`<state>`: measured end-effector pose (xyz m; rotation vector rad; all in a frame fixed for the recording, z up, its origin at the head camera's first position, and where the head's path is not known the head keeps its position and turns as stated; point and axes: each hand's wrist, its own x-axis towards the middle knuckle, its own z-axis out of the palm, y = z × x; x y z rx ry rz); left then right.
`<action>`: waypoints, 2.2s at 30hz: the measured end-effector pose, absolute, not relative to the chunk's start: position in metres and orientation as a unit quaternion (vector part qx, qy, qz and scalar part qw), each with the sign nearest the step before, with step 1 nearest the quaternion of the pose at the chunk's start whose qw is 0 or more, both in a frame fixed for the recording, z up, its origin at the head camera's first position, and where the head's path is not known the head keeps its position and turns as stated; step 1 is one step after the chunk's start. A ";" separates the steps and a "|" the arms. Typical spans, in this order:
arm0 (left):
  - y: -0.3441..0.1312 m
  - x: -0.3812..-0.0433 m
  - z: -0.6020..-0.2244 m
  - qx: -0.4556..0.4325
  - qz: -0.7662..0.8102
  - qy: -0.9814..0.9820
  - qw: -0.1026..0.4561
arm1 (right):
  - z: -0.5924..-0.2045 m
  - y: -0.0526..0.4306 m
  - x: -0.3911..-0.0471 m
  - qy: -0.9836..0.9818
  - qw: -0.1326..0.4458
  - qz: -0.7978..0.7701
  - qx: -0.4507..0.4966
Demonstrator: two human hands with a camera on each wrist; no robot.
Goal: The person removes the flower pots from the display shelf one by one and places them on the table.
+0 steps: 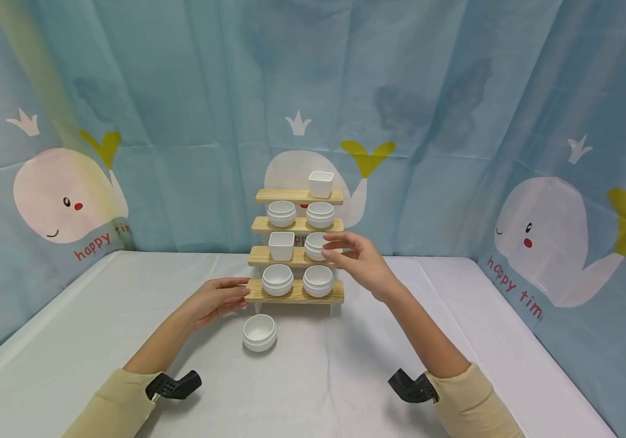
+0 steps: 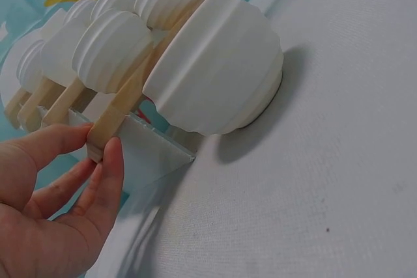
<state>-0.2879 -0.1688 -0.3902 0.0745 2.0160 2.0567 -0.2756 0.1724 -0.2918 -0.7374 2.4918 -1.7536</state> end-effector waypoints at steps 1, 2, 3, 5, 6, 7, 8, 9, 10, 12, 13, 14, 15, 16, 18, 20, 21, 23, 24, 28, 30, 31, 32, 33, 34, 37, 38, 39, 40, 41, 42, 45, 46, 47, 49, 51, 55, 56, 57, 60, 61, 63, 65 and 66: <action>-0.169 -0.288 -0.390 0.025 0.708 0.694 0.131 | -0.291 0.173 -0.276 0.795 0.003 -0.559 -0.235; -0.169 -0.287 -0.390 0.025 0.708 0.693 0.131 | -0.290 0.173 -0.276 0.796 0.002 -0.559 -0.235; -0.169 -0.287 -0.390 0.024 0.708 0.693 0.132 | -0.290 0.173 -0.277 0.795 0.001 -0.560 -0.234; -0.169 -0.287 -0.390 0.023 0.708 0.693 0.133 | -0.289 0.173 -0.278 0.793 -0.001 -0.561 -0.235; -0.169 -0.287 -0.390 0.022 0.708 0.693 0.134 | -0.288 0.173 -0.278 0.794 -0.002 -0.561 -0.236; -0.169 -0.287 -0.390 0.022 0.708 0.693 0.134 | -0.288 0.173 -0.279 0.793 -0.004 -0.561 -0.237; -0.169 -0.287 -0.390 0.022 0.707 0.694 0.134 | -0.287 0.173 -0.279 0.792 -0.005 -0.562 -0.237; -0.169 -0.287 -0.390 0.022 0.707 0.694 0.134 | -0.287 0.173 -0.280 0.792 -0.007 -0.563 -0.237; -0.168 -0.287 -0.389 0.022 0.707 0.693 0.134 | -0.287 0.173 -0.281 0.792 -0.008 -0.563 -0.237; -0.168 -0.287 -0.389 0.022 0.708 0.693 0.135 | -0.286 0.173 -0.282 0.791 -0.010 -0.564 -0.236; -0.168 -0.287 -0.389 0.021 0.708 0.693 0.135 | -0.286 0.173 -0.283 0.791 -0.010 -0.565 -0.235; -0.168 -0.287 -0.389 0.021 0.707 0.694 0.135 | -0.285 0.173 -0.283 0.791 -0.011 -0.565 -0.234; -0.167 -0.287 -0.389 0.021 0.707 0.694 0.135 | -0.285 0.173 -0.284 0.792 -0.011 -0.564 -0.232; -0.167 -0.287 -0.389 0.020 0.706 0.695 0.135 | -0.284 0.173 -0.285 0.792 -0.010 -0.565 -0.231; -0.167 -0.287 -0.389 0.019 0.706 0.696 0.134 | -0.283 0.173 -0.286 0.793 -0.009 -0.565 -0.229; -0.167 -0.287 -0.388 0.018 0.705 0.696 0.134 | -0.281 0.174 -0.287 0.794 -0.008 -0.564 -0.226; -0.167 -0.288 -0.388 0.018 0.706 0.696 0.133 | -0.280 0.174 -0.288 0.795 -0.007 -0.564 -0.226; -0.167 -0.288 -0.389 0.019 0.705 0.696 0.132 | -0.279 0.175 -0.289 0.795 -0.007 -0.563 -0.224; -0.167 -0.288 -0.389 0.019 0.705 0.696 0.132 | -0.278 0.175 -0.290 0.796 -0.008 -0.562 -0.224; -0.168 -0.288 -0.389 0.016 0.705 0.696 0.132 | -0.274 0.176 -0.294 0.801 -0.009 -0.557 -0.219; -0.168 -0.288 -0.389 0.015 0.706 0.696 0.132 | -0.272 0.176 -0.297 0.805 -0.011 -0.553 -0.215; -0.168 -0.288 -0.390 0.014 0.706 0.696 0.132 | -0.271 0.176 -0.298 0.805 -0.011 -0.553 -0.213; -0.168 -0.288 -0.390 0.014 0.706 0.696 0.132 | -0.270 0.176 -0.300 0.806 -0.012 -0.553 -0.211; -0.168 -0.289 -0.390 0.014 0.706 0.696 0.132 | -0.269 0.176 -0.301 0.808 -0.013 -0.552 -0.207; -0.168 -0.289 -0.390 0.014 0.705 0.696 0.132 | -0.268 0.176 -0.302 0.807 -0.013 -0.553 -0.206; -0.168 -0.289 -0.390 0.014 0.706 0.696 0.133 | -0.266 0.176 -0.305 0.809 -0.014 -0.553 -0.199; -0.168 -0.289 -0.390 0.014 0.706 0.696 0.133 | -0.265 0.175 -0.305 0.810 -0.014 -0.552 -0.198; -0.168 -0.289 -0.390 0.014 0.706 0.695 0.133 | -0.264 0.175 -0.306 0.811 -0.014 -0.551 -0.196; -0.168 -0.289 -0.390 0.014 0.707 0.695 0.133 | -0.263 0.175 -0.306 0.812 -0.015 -0.550 -0.195; -0.168 -0.289 -0.390 0.014 0.707 0.694 0.133 | -0.262 0.175 -0.307 0.814 -0.015 -0.548 -0.194; -0.168 -0.289 -0.390 0.014 0.707 0.694 0.133 | -0.262 0.175 -0.307 0.814 -0.016 -0.547 -0.194; -0.168 -0.289 -0.390 0.014 0.707 0.695 0.134 | -0.260 0.174 -0.309 0.814 -0.016 -0.548 -0.191; -0.168 -0.289 -0.390 0.014 0.706 0.695 0.134 | -0.259 0.174 -0.309 0.814 -0.016 -0.549 -0.190; -0.168 -0.289 -0.390 0.014 0.706 0.695 0.134 | -0.259 0.174 -0.310 0.813 -0.016 -0.550 -0.189; -0.168 -0.289 -0.390 0.014 0.705 0.696 0.134 | -0.258 0.174 -0.312 0.813 -0.017 -0.551 -0.188; -0.168 -0.289 -0.390 0.014 0.703 0.698 0.134 | -0.257 0.174 -0.314 0.813 -0.019 -0.552 -0.187; -0.168 -0.289 -0.390 0.014 0.702 0.700 0.134 | -0.254 0.174 -0.317 0.814 -0.022 -0.552 -0.182; -0.168 -0.289 -0.390 0.014 0.702 0.700 0.134 | -0.253 0.173 -0.317 0.813 -0.021 -0.554 -0.180; -0.168 -0.289 -0.390 0.011 0.703 0.699 0.133 | -0.252 0.173 -0.318 0.813 -0.021 -0.554 -0.178; -0.169 -0.289 -0.389 0.011 0.703 0.698 0.134 | -0.250 0.172 -0.321 0.814 -0.023 -0.555 -0.172; -0.169 -0.290 -0.389 0.008 0.705 0.697 0.134 | -0.250 0.172 -0.322 0.814 -0.025 -0.555 -0.172; -0.168 -0.290 -0.389 0.008 0.705 0.696 0.134 | -0.248 0.171 -0.325 0.812 -0.025 -0.558 -0.167; -0.168 -0.290 -0.389 0.011 0.705 0.696 0.135 | -0.246 0.170 -0.326 0.811 -0.026 -0.560 -0.166; -0.168 -0.290 -0.390 0.011 0.706 0.695 0.134 | -0.245 0.170 -0.327 0.810 -0.026 -0.562 -0.165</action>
